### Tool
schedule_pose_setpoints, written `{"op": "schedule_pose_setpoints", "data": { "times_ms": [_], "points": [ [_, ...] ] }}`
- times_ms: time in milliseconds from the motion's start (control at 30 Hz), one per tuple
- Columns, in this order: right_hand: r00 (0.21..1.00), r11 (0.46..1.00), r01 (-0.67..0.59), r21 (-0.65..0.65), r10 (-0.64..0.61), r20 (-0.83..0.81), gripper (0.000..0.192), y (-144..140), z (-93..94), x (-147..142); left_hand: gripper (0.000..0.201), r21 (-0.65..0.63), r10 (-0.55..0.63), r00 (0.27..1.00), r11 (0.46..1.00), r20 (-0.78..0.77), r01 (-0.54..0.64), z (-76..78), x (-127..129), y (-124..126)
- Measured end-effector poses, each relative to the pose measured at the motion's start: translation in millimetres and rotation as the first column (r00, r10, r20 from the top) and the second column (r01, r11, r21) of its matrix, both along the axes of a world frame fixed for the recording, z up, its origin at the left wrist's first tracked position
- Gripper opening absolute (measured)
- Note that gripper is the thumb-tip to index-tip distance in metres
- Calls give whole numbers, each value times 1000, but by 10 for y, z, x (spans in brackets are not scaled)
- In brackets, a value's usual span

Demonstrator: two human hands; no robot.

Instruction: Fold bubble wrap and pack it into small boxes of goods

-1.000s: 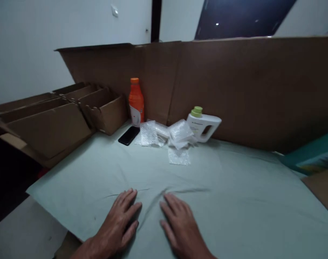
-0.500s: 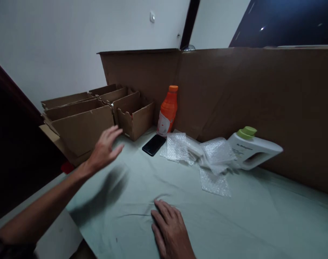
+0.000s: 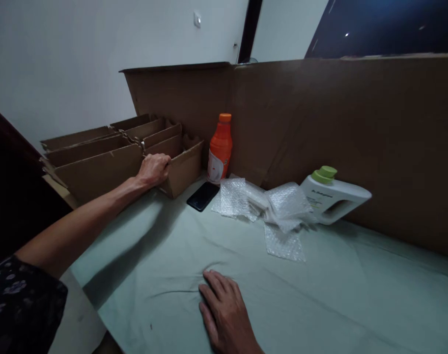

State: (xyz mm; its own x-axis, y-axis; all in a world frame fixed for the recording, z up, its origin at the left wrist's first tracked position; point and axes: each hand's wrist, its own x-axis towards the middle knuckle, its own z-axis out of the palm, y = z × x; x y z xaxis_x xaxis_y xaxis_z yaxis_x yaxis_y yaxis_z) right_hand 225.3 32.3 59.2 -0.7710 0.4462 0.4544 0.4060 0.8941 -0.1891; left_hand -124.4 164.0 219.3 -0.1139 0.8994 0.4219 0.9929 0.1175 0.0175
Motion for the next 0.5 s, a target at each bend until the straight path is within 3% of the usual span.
{"op": "schedule_pose_setpoints", "data": {
  "times_ms": [167,233,300,367,500],
  "points": [
    [1000,1000,-13,21,14,-13,29,25,-25,20,26,52,21,1000,998,-20,-20,-19,212,-569],
    [1000,999,-15,29,15,-17,29,32,-44,29,41,153,-12,1000,988,-14,14,-93,191,-833],
    [1000,999,-12,36,12,-17,29,34,-64,33,55,284,-46,999,958,-14,48,-232,71,-1094],
    [1000,999,-11,44,11,-15,29,34,-81,31,47,336,-50,998,940,-38,60,-428,-132,-1304],
    [1000,998,-3,58,4,-17,27,41,-99,22,41,191,-7,998,981,-69,20,-819,-563,-1399]
  ]
}}
